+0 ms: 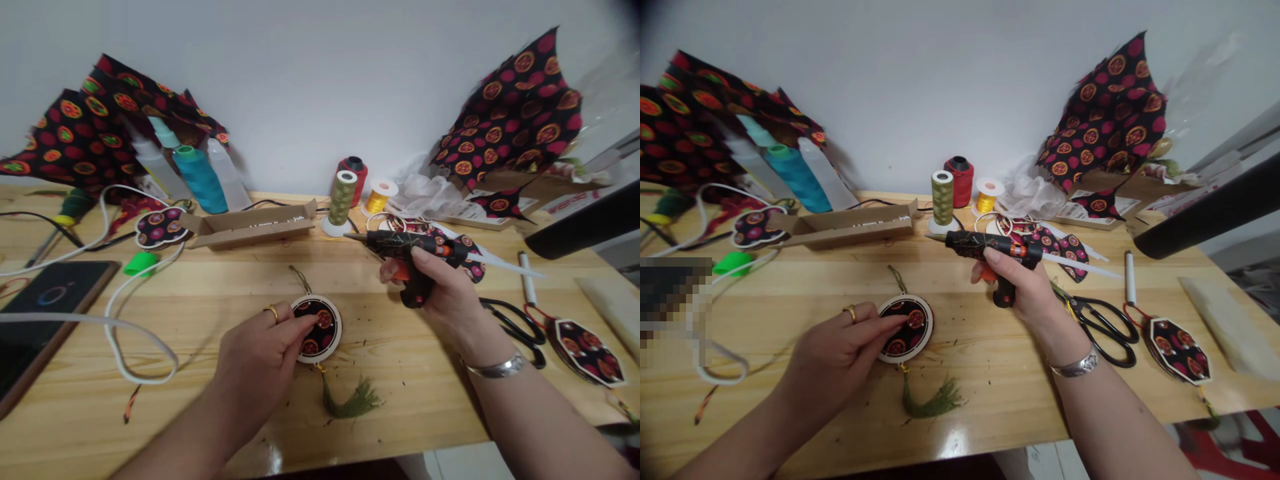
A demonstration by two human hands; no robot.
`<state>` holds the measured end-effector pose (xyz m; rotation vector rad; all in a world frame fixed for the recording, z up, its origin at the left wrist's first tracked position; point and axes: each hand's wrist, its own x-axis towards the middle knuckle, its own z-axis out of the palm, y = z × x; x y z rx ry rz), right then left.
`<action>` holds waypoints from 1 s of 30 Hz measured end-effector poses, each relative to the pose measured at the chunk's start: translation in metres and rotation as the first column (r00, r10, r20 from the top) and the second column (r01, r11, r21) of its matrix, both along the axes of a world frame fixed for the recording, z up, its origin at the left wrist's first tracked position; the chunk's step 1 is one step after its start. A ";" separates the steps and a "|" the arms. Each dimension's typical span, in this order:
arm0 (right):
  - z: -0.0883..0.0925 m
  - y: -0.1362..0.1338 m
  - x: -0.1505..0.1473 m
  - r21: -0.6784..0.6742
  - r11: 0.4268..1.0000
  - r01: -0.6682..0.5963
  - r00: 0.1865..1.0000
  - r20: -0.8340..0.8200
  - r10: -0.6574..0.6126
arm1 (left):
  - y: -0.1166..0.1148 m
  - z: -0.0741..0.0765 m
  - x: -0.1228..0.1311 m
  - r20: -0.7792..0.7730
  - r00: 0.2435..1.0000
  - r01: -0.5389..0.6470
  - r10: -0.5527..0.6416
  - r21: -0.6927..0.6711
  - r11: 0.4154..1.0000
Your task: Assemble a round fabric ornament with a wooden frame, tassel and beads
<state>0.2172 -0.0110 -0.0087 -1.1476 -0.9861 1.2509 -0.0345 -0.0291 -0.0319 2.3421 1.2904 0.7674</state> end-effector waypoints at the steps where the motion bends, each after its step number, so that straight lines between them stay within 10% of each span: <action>1: 0.000 0.001 -0.001 -0.007 1.000 0.007 1.000 -0.010 -0.007 | 0.000 -0.001 0.000 -0.023 0.999 0.024 -0.023 0.022 0.999; 30: 0.002 0.004 -0.005 0.049 0.994 0.094 0.993 -0.081 -0.089 | -0.001 -0.008 0.000 -0.079 0.985 0.162 -0.152 0.150 0.975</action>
